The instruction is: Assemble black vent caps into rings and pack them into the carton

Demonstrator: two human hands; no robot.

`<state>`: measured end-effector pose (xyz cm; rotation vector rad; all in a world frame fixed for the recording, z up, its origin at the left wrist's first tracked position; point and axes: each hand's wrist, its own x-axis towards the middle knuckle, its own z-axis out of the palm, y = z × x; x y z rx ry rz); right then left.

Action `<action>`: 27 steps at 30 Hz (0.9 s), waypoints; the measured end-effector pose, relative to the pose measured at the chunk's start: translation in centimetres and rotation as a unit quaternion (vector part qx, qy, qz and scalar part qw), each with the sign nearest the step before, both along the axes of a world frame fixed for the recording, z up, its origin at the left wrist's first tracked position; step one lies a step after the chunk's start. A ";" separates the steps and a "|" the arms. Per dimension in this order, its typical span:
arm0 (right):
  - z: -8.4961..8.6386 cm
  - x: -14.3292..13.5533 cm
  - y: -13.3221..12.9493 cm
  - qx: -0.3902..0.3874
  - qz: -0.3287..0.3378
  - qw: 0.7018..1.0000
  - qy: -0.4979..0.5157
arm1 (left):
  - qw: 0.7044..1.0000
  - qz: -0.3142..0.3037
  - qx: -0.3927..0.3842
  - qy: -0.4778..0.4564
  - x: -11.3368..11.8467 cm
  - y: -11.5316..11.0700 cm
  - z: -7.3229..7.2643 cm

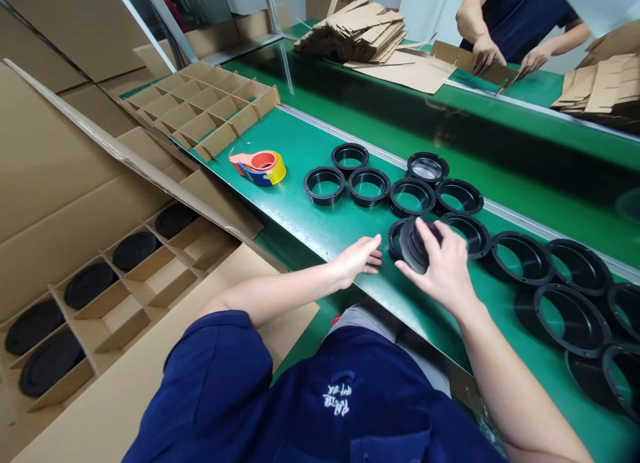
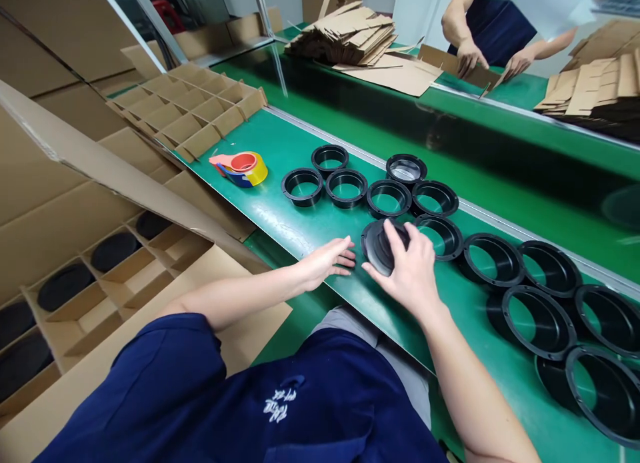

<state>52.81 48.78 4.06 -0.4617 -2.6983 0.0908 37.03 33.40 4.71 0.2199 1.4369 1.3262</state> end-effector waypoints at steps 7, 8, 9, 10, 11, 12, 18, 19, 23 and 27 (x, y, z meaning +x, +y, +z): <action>-0.6 -1.0 0.2 0.065 0.010 0.994 -0.092 | 1.000 0.017 0.012 -0.008 -0.8 1.2 -0.3; -0.7 -0.9 -0.5 0.063 0.017 0.993 -0.102 | 1.000 0.014 0.020 -0.018 -0.7 0.6 -0.1; -0.8 -0.8 -1.4 0.056 0.023 0.992 -0.110 | 0.999 0.010 0.026 -0.026 -0.6 -0.2 0.1; -0.9 -0.6 -2.2 0.047 0.030 0.992 -0.115 | 0.999 0.008 0.030 -0.033 -0.5 -1.1 0.3; -0.9 -0.4 -3.0 0.037 0.038 0.992 -0.119 | 0.999 0.005 0.031 -0.038 -0.4 -2.0 0.4; -0.8 -0.3 -3.5 0.028 0.046 0.991 -0.123 | 0.999 0.004 0.028 -0.042 -0.3 -2.8 0.5; -0.8 -1.0 -3.9 0.028 0.100 0.984 -0.145 | 0.999 0.012 -0.003 -0.030 -0.7 -5.4 -0.1; -1.1 -1.2 -3.8 0.032 0.106 0.983 -0.146 | 1.000 0.015 -0.003 -0.024 -0.7 -5.5 -0.2; -1.1 -1.5 -3.3 0.035 0.120 0.979 -0.160 | 1.000 0.016 0.001 -0.015 -0.6 -5.6 -0.7; 4.4 -1.3 -3.2 0.017 0.135 0.987 -0.087 | 0.999 0.048 -0.009 -0.005 -0.6 -5.9 -1.2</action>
